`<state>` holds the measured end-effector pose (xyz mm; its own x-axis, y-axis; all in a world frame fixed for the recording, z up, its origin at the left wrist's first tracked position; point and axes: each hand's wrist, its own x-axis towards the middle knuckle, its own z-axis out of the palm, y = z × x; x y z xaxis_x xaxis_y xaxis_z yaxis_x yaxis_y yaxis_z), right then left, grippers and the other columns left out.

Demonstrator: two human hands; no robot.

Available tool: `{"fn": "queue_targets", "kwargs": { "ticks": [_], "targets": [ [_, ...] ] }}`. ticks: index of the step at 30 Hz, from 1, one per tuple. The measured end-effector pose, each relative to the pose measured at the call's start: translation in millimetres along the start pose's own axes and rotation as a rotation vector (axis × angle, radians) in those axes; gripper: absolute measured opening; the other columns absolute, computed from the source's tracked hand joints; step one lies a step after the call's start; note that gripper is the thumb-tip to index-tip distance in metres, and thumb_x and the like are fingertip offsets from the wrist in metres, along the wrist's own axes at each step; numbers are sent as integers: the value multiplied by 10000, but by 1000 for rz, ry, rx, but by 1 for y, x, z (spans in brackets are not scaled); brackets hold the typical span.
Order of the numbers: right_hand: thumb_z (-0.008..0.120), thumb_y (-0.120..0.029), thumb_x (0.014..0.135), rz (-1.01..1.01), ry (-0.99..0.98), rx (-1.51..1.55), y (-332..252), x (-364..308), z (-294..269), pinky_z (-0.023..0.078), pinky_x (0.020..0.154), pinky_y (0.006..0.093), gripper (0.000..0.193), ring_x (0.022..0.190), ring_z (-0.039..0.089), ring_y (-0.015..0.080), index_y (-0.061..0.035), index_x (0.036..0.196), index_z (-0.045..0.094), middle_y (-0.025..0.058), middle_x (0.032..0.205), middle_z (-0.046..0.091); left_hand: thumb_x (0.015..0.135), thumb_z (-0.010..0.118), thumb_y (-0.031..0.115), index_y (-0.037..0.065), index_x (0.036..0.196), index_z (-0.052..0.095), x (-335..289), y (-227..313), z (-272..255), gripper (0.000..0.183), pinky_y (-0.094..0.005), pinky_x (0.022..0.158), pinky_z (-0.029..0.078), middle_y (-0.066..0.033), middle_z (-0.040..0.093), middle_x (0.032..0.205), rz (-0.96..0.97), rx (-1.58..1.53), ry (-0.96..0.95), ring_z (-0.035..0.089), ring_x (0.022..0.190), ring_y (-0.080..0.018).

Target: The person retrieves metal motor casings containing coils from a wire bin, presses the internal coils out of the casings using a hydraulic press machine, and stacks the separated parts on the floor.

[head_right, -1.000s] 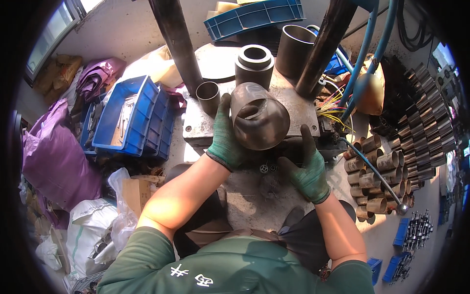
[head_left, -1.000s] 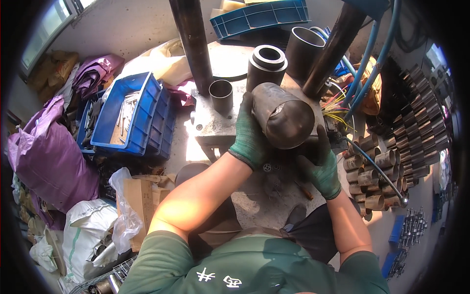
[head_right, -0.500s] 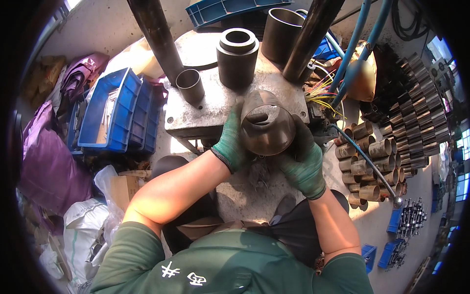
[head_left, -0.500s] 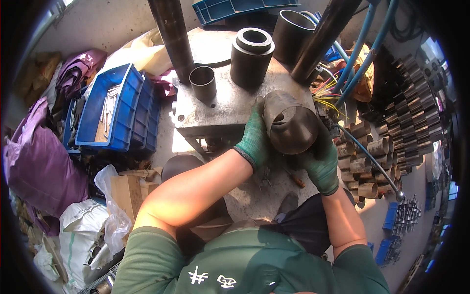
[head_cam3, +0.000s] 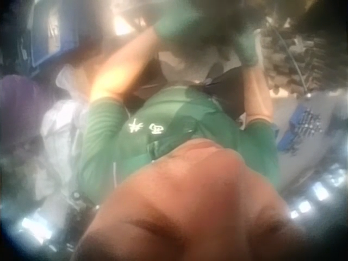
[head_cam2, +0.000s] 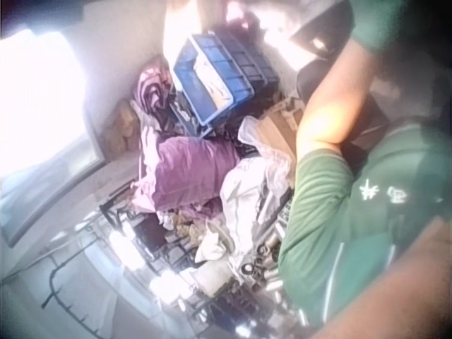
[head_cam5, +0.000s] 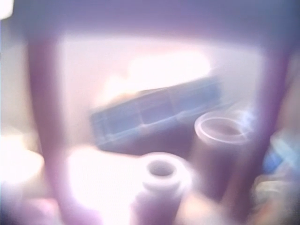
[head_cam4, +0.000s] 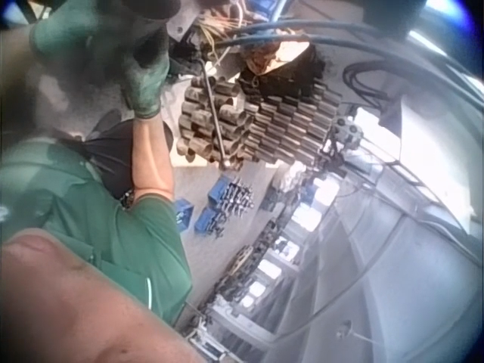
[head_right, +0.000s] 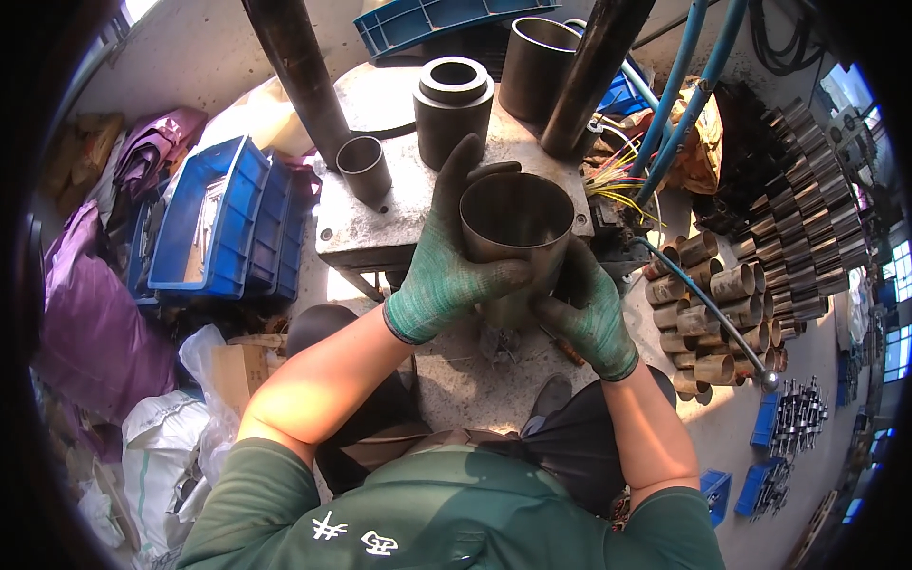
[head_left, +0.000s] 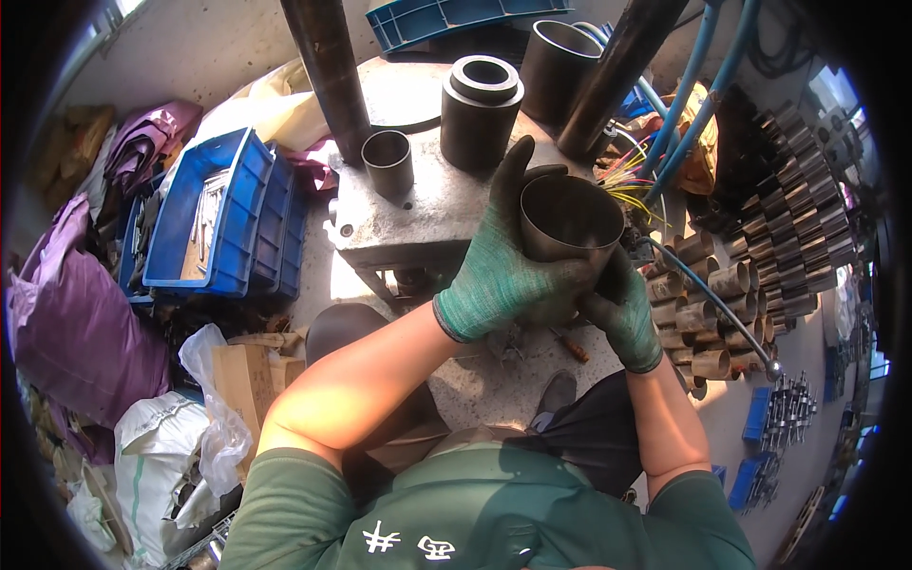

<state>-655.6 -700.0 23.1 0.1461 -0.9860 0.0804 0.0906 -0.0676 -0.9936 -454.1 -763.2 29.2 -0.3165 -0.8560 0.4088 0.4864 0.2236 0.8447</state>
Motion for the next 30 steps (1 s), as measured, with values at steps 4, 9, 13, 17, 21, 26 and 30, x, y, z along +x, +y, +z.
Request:
{"fn": "queue_targets", "kwargs": {
  "ticks": [4, 9, 13, 17, 21, 26, 30],
  "targets": [
    [781, -83, 780, 15, -6, -86, -6, 0, 1, 462, 1120, 364, 837, 1323, 563, 196, 11, 1542, 450, 108, 1419, 605, 714, 970, 148, 135, 1702, 66, -1, 5, -2, 1339, -453, 1194, 449, -152, 480, 1510, 36, 157, -33, 505, 1423, -284],
    [818, -63, 750, 107, 37, -2, -7, 0, 3, 465, 1131, 366, 865, 1352, 559, 202, 11, 1532, 457, 108, 1433, 600, 693, 979, 162, 112, 1696, 96, -2, 6, -4, 1337, -454, 1212, 436, -155, 465, 1543, 74, 193, -50, 494, 1442, -299],
    [893, -213, 793, 2, -8, 311, 7, 0, -8, 466, 1143, 383, 919, 1387, 545, 216, 1, 1560, 434, 112, 1486, 581, 664, 986, 170, 100, 1691, 135, -4, -6, -4, 1336, -450, 1207, 446, -158, 454, 1562, 201, 229, -119, 502, 1441, -307],
    [822, -495, 885, 54, 14, -121, -4, -1, -9, 447, 1186, 415, 1016, 1431, 526, 259, -31, 1641, 329, 136, 1578, 508, 657, 979, 161, 98, 1691, 157, -11, -4, 5, 1323, -452, 1187, 466, -165, 450, 1566, 193, 286, -141, 526, 1420, -310],
    [788, -525, 902, 107, 48, 494, 5, -2, -12, 438, 1204, 438, 1073, 1444, 514, 295, -65, 1690, 223, 167, 1603, 462, 679, 962, 114, 104, 1690, 177, -14, 0, 10, 1280, -439, 1151, 501, -166, 446, 1568, 107, 259, -190, 558, 1387, -306],
    [810, -527, 868, -106, 75, 244, 3, 3, -13, 427, 1211, 460, 1127, 1474, 467, 318, -108, 1706, 183, 181, 1617, 426, 759, 906, 42, 137, 1690, 191, -11, -3, 8, 1177, -433, 1120, 533, -163, 460, 1541, 5, 54, -249, 572, 1374, -296],
    [811, -510, 859, -191, 103, 26, 8, 0, -18, 389, 1229, 473, 1111, 1504, 434, 345, -100, 1705, 219, 194, 1647, 399, 860, 845, 33, 124, 1678, 223, -7, -1, 2, 1031, -435, 1130, 520, -181, 493, 1548, -170, -127, -186, 583, 1367, -264]
  ]
}}
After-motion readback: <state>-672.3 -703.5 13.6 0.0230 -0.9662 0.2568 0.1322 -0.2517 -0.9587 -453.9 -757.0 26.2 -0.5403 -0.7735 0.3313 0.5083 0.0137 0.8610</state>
